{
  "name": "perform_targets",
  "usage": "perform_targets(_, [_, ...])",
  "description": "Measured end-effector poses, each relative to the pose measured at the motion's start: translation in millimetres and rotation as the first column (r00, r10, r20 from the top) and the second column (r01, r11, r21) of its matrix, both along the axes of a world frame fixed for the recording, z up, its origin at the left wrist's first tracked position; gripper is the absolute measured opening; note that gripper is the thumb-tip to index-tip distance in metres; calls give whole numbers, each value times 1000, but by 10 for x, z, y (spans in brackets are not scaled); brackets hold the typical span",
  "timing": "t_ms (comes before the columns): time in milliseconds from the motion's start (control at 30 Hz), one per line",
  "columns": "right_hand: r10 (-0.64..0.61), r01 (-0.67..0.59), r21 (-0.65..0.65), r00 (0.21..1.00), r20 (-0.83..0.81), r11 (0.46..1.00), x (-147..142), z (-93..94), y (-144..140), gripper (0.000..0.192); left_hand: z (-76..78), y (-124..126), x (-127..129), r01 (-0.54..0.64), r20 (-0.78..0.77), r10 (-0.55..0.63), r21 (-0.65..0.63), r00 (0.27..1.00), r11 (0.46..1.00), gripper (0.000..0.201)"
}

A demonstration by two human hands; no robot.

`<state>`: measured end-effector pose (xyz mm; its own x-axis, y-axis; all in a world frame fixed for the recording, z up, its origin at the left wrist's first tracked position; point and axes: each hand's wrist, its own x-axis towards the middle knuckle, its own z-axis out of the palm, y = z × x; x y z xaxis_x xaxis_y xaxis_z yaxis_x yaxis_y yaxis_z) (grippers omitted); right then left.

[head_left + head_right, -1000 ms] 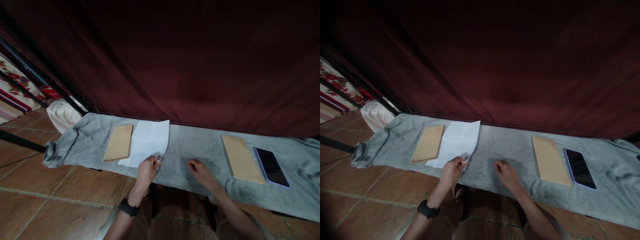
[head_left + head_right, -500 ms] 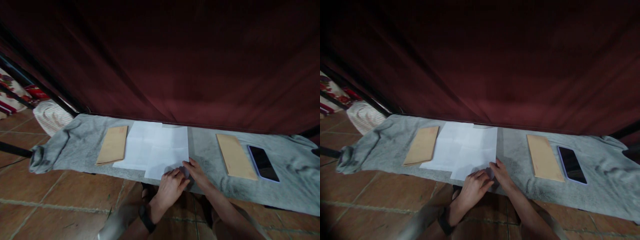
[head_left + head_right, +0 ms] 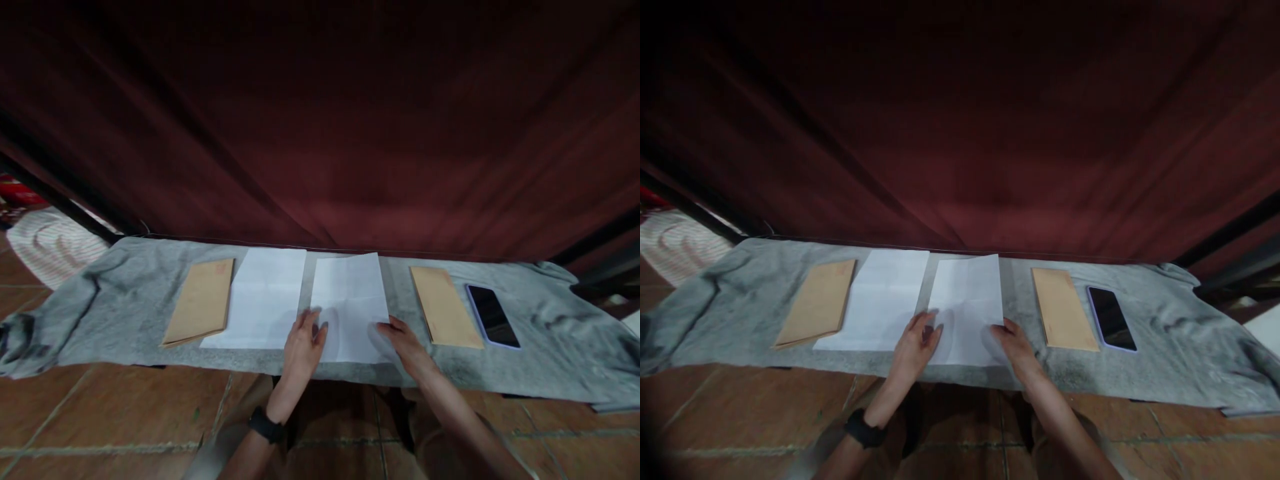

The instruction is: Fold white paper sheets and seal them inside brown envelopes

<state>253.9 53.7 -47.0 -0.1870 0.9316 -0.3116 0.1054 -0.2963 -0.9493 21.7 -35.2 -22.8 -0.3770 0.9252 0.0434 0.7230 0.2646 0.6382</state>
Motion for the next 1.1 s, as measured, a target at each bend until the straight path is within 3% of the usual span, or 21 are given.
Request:
perform_targets(133, [-11, 11, -68, 1000, 4, 998, 118, 44, -19, 41, -55, 15, 132, 92, -114, -90, 10, 989, 996, 36])
perform_targets(233, [12, -11, -52, 1000, 12, 999, 189, 56, -20, 41, -61, -8, 300, 244, -201, -228, 58, 953, 968, 40])
perform_targets(433, [12, -31, 114, 986, 165, 993, 226, -39, 35, 28, -100, -96, 601, 580, -392, -527, 21, 754, 814, 69])
perform_targets(500, [5, -44, 162, 972, 236, 986, 249, -93, 43, 36, -138, -105, 651, 621, -406, -573, -18, 712, 784, 69])
perform_targets(700, [-5, -88, 207, 911, 412, 974, 395, -193, 54, 78, -177, -114, 759, 647, -492, -580, -43, 649, 761, 54])
perform_targets(833, [25, -308, 327, 760, 649, 893, 413, -85, -21, 66, -177, -152, 852, 661, -555, -578, -65, 599, 748, 47])
perform_targets(967, [-56, -445, 358, 560, 826, 821, 384, 45, -152, 59, -192, -187, 931, 644, -626, -545, -88, 558, 760, 48])
perform_targets(1033, [-147, -480, 434, 524, 839, 763, 379, 69, -171, 57, -194, -187, 946, 641, -638, -537, -87, 552, 762, 48])
perform_targets(1100, [-204, -515, 520, 548, 811, 681, 365, 60, -149, 51, -196, -177, 947, 646, -627, -541, -77, 561, 759, 48])
